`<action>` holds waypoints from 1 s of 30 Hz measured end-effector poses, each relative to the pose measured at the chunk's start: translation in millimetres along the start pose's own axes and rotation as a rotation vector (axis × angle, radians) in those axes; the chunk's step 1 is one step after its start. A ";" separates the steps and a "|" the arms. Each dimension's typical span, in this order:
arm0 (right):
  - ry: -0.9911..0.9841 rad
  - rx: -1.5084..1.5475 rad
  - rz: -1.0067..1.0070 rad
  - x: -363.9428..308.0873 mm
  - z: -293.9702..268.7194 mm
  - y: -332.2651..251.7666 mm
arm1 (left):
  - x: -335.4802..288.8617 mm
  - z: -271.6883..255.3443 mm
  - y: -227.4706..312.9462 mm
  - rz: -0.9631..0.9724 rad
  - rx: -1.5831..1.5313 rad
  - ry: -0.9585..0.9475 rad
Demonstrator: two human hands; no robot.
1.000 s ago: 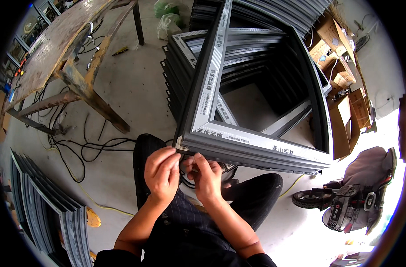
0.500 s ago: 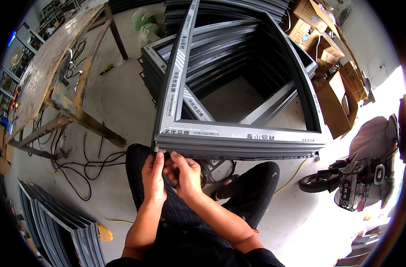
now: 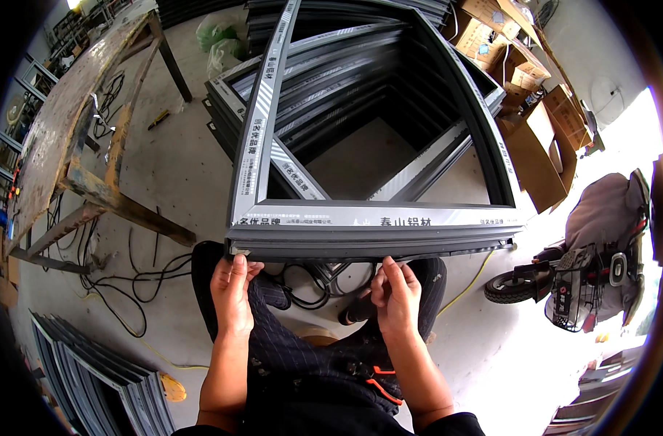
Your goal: The person inserts a black rubber seal into the groove of an aluminum window frame using their hands and cuts the excess seal with pliers.
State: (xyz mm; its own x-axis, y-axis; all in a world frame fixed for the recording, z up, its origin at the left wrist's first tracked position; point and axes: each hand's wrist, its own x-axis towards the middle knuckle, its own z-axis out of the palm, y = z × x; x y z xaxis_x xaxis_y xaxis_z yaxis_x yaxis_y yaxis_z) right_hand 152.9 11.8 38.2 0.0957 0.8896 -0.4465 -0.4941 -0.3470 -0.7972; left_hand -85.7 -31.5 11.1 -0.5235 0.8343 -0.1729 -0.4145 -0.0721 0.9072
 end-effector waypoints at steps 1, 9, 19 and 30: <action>0.029 -0.013 -0.031 1.0 1.9 -0.1 | -0.5 0.1 -0.3 0.001 0.007 -0.002; 0.034 -0.054 -0.065 14.4 4.0 4.0 | 0.8 1.8 -0.6 0.013 0.030 0.000; 0.016 -0.045 -0.088 19.9 -13.4 -4.4 | -0.7 6.0 3.0 -0.022 0.023 0.002; 0.025 0.070 -0.115 25.2 -18.5 0.6 | -0.2 1.5 2.7 -0.023 -0.007 -0.016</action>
State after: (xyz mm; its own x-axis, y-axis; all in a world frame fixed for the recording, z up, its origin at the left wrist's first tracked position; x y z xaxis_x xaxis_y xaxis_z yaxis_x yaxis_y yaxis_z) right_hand 171.0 28.5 18.9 0.1762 0.9145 -0.3643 -0.5374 -0.2207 -0.8139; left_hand -85.5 -31.1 14.2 -0.5021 0.8442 -0.1877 -0.4314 -0.0564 0.9004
